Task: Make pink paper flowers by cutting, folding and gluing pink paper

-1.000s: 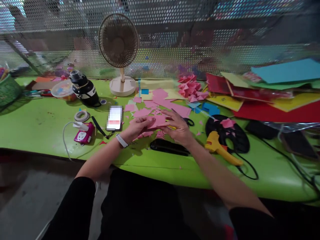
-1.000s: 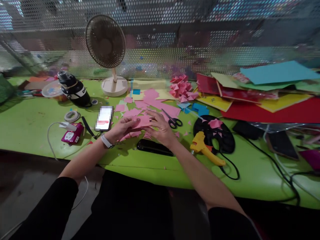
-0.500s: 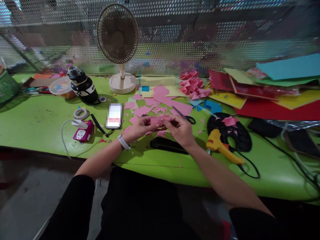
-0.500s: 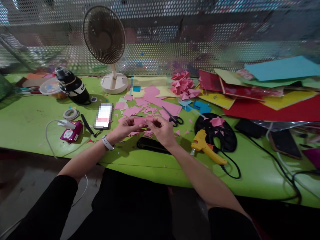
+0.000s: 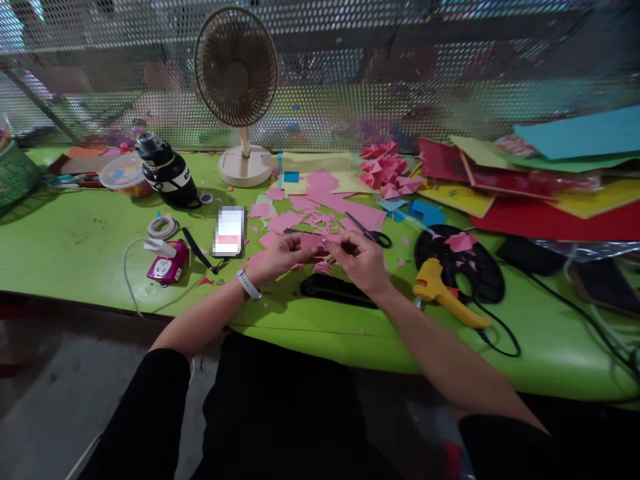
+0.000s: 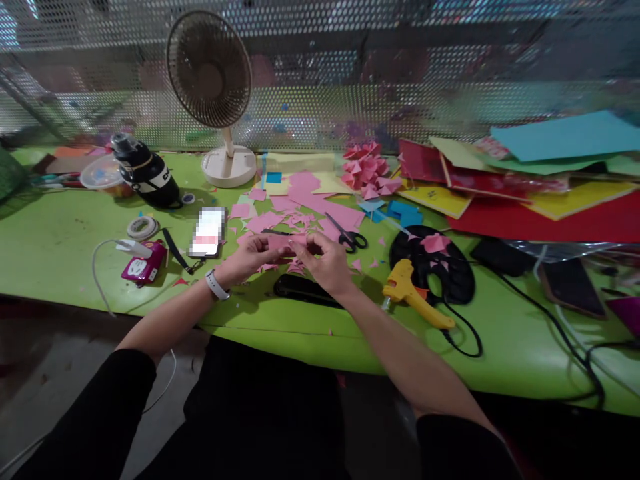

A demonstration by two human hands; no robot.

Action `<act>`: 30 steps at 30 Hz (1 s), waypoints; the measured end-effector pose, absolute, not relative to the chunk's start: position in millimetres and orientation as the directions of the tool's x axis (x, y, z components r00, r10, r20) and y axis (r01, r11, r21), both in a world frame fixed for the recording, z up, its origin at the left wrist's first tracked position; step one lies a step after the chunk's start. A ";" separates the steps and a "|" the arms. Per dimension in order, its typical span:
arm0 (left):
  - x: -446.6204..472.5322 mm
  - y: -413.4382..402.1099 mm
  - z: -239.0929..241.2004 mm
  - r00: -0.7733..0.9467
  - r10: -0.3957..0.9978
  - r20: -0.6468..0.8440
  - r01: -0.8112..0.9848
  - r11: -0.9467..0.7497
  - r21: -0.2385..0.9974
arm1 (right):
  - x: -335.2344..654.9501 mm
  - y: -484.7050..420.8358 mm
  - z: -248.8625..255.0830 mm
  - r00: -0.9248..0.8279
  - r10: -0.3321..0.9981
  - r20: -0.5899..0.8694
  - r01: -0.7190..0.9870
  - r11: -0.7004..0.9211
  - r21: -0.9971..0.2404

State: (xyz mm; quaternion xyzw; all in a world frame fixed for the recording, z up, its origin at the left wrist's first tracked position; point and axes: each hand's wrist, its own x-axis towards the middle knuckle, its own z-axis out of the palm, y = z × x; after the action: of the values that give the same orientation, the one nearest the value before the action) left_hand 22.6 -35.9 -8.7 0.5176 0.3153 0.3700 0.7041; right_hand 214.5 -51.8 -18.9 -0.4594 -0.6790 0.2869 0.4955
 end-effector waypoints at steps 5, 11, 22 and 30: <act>22.9 -36.0 -8.1 0.525 0.849 -0.062 -0.209 0.199 0.957 | 214.9 -52.0 -18.9 -0.086 0.908 0.411 0.339 0.415 -0.844; 23.5 -35.6 -9.1 0.525 0.849 -0.062 -0.230 0.211 0.950 | 213.8 -54.7 -17.2 -0.083 0.919 0.384 0.355 0.388 -0.851; 23.6 -33.1 -13.3 0.509 0.853 -0.119 -0.251 0.279 0.927 | 220.3 -51.9 -13.6 -0.091 0.953 0.290 0.325 0.304 -0.895; 20.8 -34.0 -5.2 0.567 0.813 -0.131 -0.239 0.315 0.918 | 217.6 -55.5 -6.5 -0.185 0.932 0.310 0.341 0.357 -0.869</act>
State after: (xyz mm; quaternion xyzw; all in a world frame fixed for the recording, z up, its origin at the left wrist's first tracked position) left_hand 20.8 -34.0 -5.2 0.4689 0.3060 0.3502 0.7509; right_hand 217.6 -55.5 -6.5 -0.4588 -0.6941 0.3330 0.4437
